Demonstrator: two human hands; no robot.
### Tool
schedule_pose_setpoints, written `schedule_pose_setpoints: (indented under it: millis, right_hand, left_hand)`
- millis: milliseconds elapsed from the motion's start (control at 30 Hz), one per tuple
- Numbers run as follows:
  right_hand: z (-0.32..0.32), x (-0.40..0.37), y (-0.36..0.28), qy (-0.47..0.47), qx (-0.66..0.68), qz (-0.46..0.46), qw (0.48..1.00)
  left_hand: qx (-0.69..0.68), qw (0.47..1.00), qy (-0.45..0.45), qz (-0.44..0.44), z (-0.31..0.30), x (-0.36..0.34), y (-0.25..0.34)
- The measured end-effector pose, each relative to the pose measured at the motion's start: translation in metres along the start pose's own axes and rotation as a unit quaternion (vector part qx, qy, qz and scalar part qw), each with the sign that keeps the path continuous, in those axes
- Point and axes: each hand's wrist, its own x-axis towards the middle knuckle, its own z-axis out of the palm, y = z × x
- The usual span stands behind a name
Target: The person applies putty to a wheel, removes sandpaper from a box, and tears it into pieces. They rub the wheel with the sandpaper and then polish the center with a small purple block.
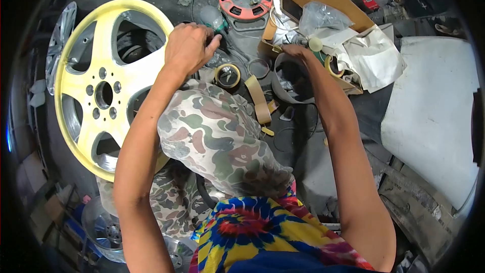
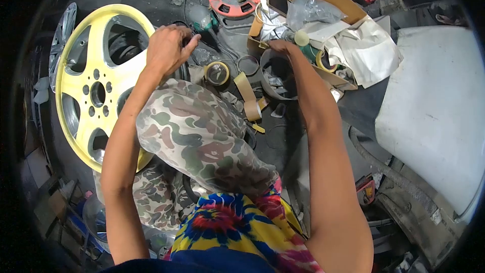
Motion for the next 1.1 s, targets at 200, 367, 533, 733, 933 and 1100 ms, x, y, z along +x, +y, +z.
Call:
schedule_pose_setpoints:
  millis: [200, 367, 533, 733, 933, 1100]
  right_hand:
    - [0.064, -0.082, -0.015, 0.166, -0.155, -0.077, 0.971]
    - [0.083, -0.105, -0.028, 0.198, -0.172, -0.098, 0.960]
    - [0.064, -0.084, -0.018, 0.208, -0.193, -0.085, 0.955]
    - [0.049, -0.059, -0.003, 0.249, -0.220, -0.090, 0.939]
    - [0.005, -0.002, 0.031, 0.315, -0.288, -0.131, 0.895]
    - [0.031, -0.056, 0.012, 0.322, -0.332, -0.144, 0.875]
  left_hand:
    - [0.005, 1.000, -0.002, 0.006, 0.004, 0.000, -0.002]
    - [-0.017, 1.000, 0.014, 0.007, 0.001, -0.001, 0.000]
    - [-0.014, 1.000, 0.013, 0.012, 0.002, -0.001, -0.002]
    - [-0.020, 1.000, 0.006, 0.001, -0.001, -0.002, 0.001]
    - [-0.027, 1.000, -0.006, -0.005, 0.001, -0.001, -0.001]
    - [-0.017, 1.000, 0.020, -0.001, 0.007, -0.003, -0.006]
